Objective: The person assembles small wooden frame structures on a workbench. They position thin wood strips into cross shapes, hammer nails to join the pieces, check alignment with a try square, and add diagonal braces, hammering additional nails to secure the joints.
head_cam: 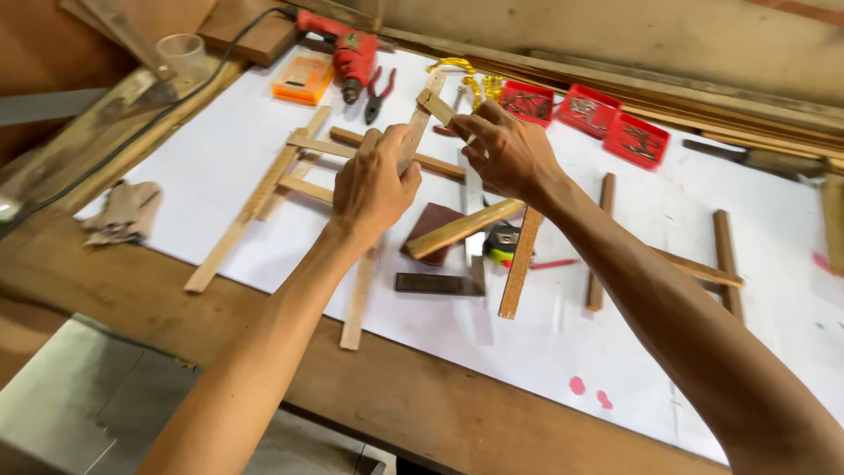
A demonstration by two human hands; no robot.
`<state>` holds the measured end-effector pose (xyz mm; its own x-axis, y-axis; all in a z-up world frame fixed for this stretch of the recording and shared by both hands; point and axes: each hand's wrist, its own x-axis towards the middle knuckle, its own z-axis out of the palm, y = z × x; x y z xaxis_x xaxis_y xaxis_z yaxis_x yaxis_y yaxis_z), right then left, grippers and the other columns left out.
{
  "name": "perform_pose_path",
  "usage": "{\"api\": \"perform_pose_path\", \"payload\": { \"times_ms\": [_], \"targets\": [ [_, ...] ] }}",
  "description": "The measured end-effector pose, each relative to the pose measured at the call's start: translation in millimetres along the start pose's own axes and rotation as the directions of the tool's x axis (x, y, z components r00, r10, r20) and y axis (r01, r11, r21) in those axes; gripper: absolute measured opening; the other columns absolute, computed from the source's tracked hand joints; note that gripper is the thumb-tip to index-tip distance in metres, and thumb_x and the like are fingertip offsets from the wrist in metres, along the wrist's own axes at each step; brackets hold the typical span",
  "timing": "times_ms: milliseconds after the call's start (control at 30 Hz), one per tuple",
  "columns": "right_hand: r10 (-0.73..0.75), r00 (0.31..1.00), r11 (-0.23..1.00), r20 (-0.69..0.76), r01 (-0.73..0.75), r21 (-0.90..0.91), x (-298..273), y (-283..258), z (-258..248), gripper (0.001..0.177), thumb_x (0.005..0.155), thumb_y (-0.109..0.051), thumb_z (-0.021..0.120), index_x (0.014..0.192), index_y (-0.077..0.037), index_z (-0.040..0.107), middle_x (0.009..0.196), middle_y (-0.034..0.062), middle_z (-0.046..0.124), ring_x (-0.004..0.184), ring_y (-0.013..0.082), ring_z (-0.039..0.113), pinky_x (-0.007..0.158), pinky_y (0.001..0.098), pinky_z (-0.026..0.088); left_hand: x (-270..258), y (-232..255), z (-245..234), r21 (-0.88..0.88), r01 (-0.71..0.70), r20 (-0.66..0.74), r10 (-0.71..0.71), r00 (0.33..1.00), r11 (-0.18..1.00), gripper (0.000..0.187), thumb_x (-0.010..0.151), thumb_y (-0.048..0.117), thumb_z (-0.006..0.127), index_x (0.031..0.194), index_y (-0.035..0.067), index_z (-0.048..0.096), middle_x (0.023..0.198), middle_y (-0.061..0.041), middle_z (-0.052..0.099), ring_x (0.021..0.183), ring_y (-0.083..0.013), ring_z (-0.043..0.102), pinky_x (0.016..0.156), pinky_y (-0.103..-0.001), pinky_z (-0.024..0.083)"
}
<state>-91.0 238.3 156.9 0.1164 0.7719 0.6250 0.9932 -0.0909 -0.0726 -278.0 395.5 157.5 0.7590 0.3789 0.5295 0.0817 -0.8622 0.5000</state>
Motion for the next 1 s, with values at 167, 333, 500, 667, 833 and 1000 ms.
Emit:
{"api": "perform_pose_path", "payload": {
  "times_ms": [167, 333, 500, 667, 833, 1000],
  "targets": [
    [0.153, 0.985, 0.984, 0.081, -0.145, -0.103, -62, 19, -75, 0.034, 0.092, -0.004, 0.075, 0.124, -0.009, 0.070, 0.107, 0.0095, 0.065, 0.090, 0.0254, 0.068, 0.071, 0.0377, 0.058, 16, 57, 51, -0.182, -0.098, 0.099, 0.118, 0.988, 0.978, 0.052, 0.087, 0.023, 0.074, 0.133, 0.009, 0.055, 0.117, -0.021, 0.067, 0.100, -0.0418, 0.068, 0.082, -0.050, 0.055],
    [0.182, 0.977, 0.973, 0.113, -0.162, -0.165, -122, 37, -148, 0.033, 0.090, -0.006, 0.078, 0.122, -0.008, 0.071, 0.110, 0.0070, 0.067, 0.096, 0.0249, 0.068, 0.079, 0.0371, 0.060, 22, 127, 97, -0.326, -0.142, 0.188, 0.211, 0.959, 0.935, 0.062, 0.082, 0.023, 0.075, 0.138, 0.008, 0.052, 0.117, -0.024, 0.071, 0.106, -0.0435, 0.067, 0.091, -0.052, 0.052],
    [0.368, 0.915, 0.910, 0.167, -0.317, -0.269, -159, 34, -187, 0.036, 0.090, -0.005, 0.076, 0.125, -0.011, 0.073, 0.110, 0.0079, 0.070, 0.088, 0.0233, 0.069, 0.074, 0.0373, 0.060, 15, 170, 138, -0.409, -0.157, 0.265, 0.282, 0.922, 0.899, 0.074, 0.080, 0.024, 0.073, 0.144, 0.002, 0.045, 0.119, -0.027, 0.069, 0.113, -0.0416, 0.067, 0.097, -0.048, 0.053],
    [0.358, 0.910, 0.915, 0.207, -0.299, -0.270, -193, 53, -183, 0.035, 0.089, -0.008, 0.076, 0.123, -0.014, 0.074, 0.110, 0.0056, 0.072, 0.090, 0.0239, 0.070, 0.072, 0.0370, 0.060, 10, 192, 163, -0.309, -0.036, 0.439, 0.176, 0.881, 0.950, 0.082, 0.082, 0.029, 0.073, 0.151, 0.003, 0.035, 0.114, -0.030, 0.068, 0.107, -0.0443, 0.067, 0.092, -0.050, 0.054],
    [0.396, 0.879, 0.907, 0.265, -0.329, -0.263, -209, 90, -175, 0.037, 0.088, -0.010, 0.075, 0.124, -0.017, 0.075, 0.111, 0.0056, 0.072, 0.090, 0.0242, 0.070, 0.070, 0.0381, 0.059, 23, 194, 199, -0.268, 0.068, 0.534, 0.089, 0.841, 0.961, 0.093, 0.077, 0.025, 0.074, 0.154, 0.000, 0.028, 0.107, -0.029, 0.071, 0.102, -0.0418, 0.071, 0.090, -0.048, 0.057],
    [0.348, 0.902, 0.928, 0.256, -0.292, -0.231, -223, 153, -159, 0.033, 0.087, -0.011, 0.076, 0.120, -0.016, 0.075, 0.111, 0.0036, 0.073, 0.096, 0.0255, 0.070, 0.075, 0.0404, 0.058, 51, 193, 245, -0.228, 0.091, 0.545, 0.050, 0.837, 0.969, 0.090, 0.074, 0.021, 0.076, 0.150, -0.004, 0.036, 0.109, -0.029, 0.070, 0.106, -0.0409, 0.069, 0.095, -0.047, 0.055]
  ]
}}
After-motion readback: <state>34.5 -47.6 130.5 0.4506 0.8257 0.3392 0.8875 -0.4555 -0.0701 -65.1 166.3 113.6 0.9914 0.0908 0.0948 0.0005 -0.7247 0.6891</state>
